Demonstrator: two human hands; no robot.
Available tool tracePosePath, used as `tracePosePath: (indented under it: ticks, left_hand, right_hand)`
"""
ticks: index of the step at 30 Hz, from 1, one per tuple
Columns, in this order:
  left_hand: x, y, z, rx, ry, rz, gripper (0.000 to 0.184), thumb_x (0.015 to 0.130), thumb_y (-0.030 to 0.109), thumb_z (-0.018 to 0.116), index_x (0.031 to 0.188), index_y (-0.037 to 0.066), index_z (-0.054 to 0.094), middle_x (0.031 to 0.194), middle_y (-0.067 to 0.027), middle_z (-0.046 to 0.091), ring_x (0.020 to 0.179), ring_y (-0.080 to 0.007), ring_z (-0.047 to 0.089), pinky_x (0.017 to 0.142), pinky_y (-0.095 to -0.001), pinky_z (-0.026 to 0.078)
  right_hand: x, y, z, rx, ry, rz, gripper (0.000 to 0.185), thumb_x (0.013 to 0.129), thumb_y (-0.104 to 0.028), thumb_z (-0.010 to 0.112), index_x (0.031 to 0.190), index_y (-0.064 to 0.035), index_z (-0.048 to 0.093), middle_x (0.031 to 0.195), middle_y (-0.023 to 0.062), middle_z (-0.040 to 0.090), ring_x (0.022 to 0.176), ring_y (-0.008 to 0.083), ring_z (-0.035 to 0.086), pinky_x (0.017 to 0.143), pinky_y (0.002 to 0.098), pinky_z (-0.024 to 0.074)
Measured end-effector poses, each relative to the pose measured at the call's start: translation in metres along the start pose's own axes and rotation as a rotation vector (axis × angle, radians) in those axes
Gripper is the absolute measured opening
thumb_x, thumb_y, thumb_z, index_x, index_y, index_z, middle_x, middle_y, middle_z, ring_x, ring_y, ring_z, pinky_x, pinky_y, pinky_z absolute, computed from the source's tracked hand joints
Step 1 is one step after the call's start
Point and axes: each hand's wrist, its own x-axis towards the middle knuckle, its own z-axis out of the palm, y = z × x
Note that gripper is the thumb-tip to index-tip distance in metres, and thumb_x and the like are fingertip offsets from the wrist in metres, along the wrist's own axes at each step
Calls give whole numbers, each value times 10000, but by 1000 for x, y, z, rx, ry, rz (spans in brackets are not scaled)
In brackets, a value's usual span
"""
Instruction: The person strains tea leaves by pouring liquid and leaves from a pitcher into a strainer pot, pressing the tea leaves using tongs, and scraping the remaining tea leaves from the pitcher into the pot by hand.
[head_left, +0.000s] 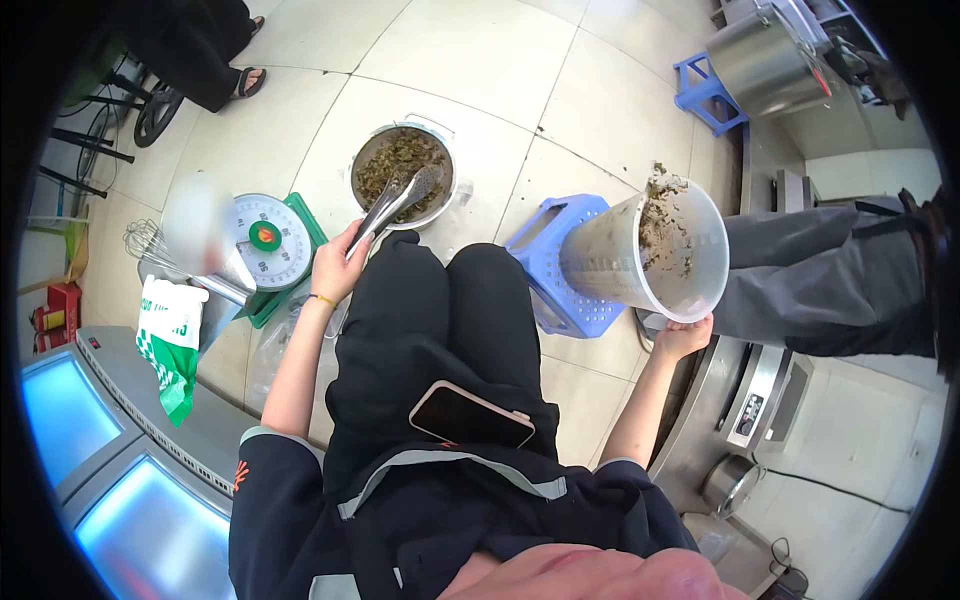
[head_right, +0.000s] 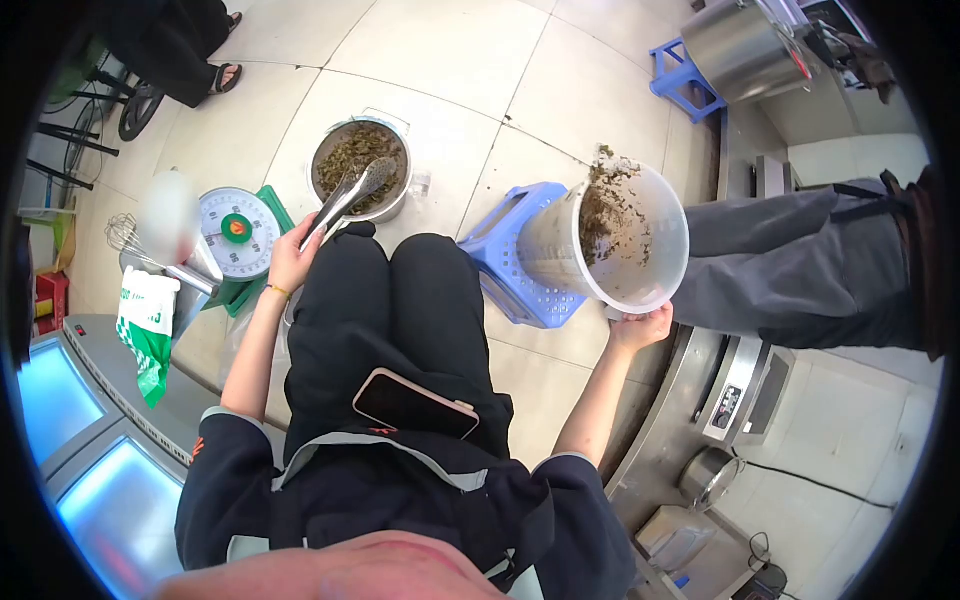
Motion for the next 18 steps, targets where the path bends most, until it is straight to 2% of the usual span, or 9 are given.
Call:
tracePosePath:
  ticks: [1, 2, 5, 6, 9, 11, 12, 15, 18]
  left_hand:
    - [-1, -1, 1, 15, -2, 7, 367, 842, 267, 580, 1123, 32, 595, 896, -226, 634, 832, -358, 628, 715, -377, 498]
    - [-2, -3, 3, 30, -6, 12, 369, 843, 273, 578, 1122, 31, 595, 896, -226, 634, 833, -360, 626, 716, -382, 497]
    - [-5, 7, 1, 85, 1, 31, 353, 852, 284, 559, 1101, 38, 607, 857, -226, 631, 803, -375, 617, 694, -413, 494]
    - [-5, 7, 2, 117, 2, 36, 345, 853, 281, 556, 1095, 42, 610, 844, -225, 630, 788, -377, 617, 685, -417, 494]
    - [-3, 12, -1, 228, 7, 21, 286, 849, 292, 543, 1037, 97, 637, 749, -196, 628, 703, -371, 616, 613, -446, 488]
    - [2, 39, -10, 380, -69, -22, 263, 844, 318, 542, 976, 113, 642, 723, -179, 628, 696, -361, 619, 596, -457, 487]
    - [3, 37, -4, 383, 8, 10, 244, 837, 325, 545, 926, 116, 635, 705, -162, 629, 691, -356, 620, 595, -464, 491]
    - [15, 62, -1, 437, -50, -163, 286, 814, 376, 557, 876, 113, 653, 771, -156, 646, 761, -350, 625, 656, -465, 495]
    - [28, 84, 6, 396, -20, -276, 362, 789, 370, 595, 765, 10, 635, 769, -204, 635, 765, -363, 625, 694, -453, 494]
  right_hand:
    - [-4, 3, -12, -13, -20, 6, 315, 811, -159, 399, 960, 46, 584, 680, 89, 608, 421, 76, 472, 363, 181, 357]
    - [-3, 8, -21, -69, 0, 62, 345, 829, -162, 380, 1017, 46, 581, 855, 118, 626, 684, 147, 602, 590, 251, 490]
    - [-13, -20, 1, -222, -32, -32, 362, 879, -159, 341, 1074, 39, 572, 987, 123, 602, 849, 188, 592, 756, 295, 476]
    - [-17, -27, -1, -328, -38, -23, 370, 896, -123, 344, 1172, 56, 513, 1107, 130, 559, 1053, 234, 517, 947, 344, 370]
    - [-36, -56, 12, -603, 312, -290, 447, 849, -160, 462, 1246, 44, 448, 1116, 120, 549, 1031, 207, 520, 911, 331, 387]
    - [-64, -98, 53, -694, 279, -577, 410, 820, -135, 501, 1193, 33, 475, 1083, 123, 547, 1003, 203, 514, 909, 344, 384]
    - [-77, -104, 75, -350, 97, -467, 335, 802, -116, 518, 1109, 17, 516, 1075, 120, 546, 991, 211, 508, 897, 359, 388]
    - [-118, -140, 176, -343, -678, -370, 173, 767, -46, 596, 933, -4, 620, 932, 94, 594, 888, 194, 555, 795, 283, 441]
    - [-140, -85, 270, -280, -1227, 390, 408, 873, -374, 562, 1003, 8, 619, 889, 87, 620, 787, 164, 599, 664, 265, 464]
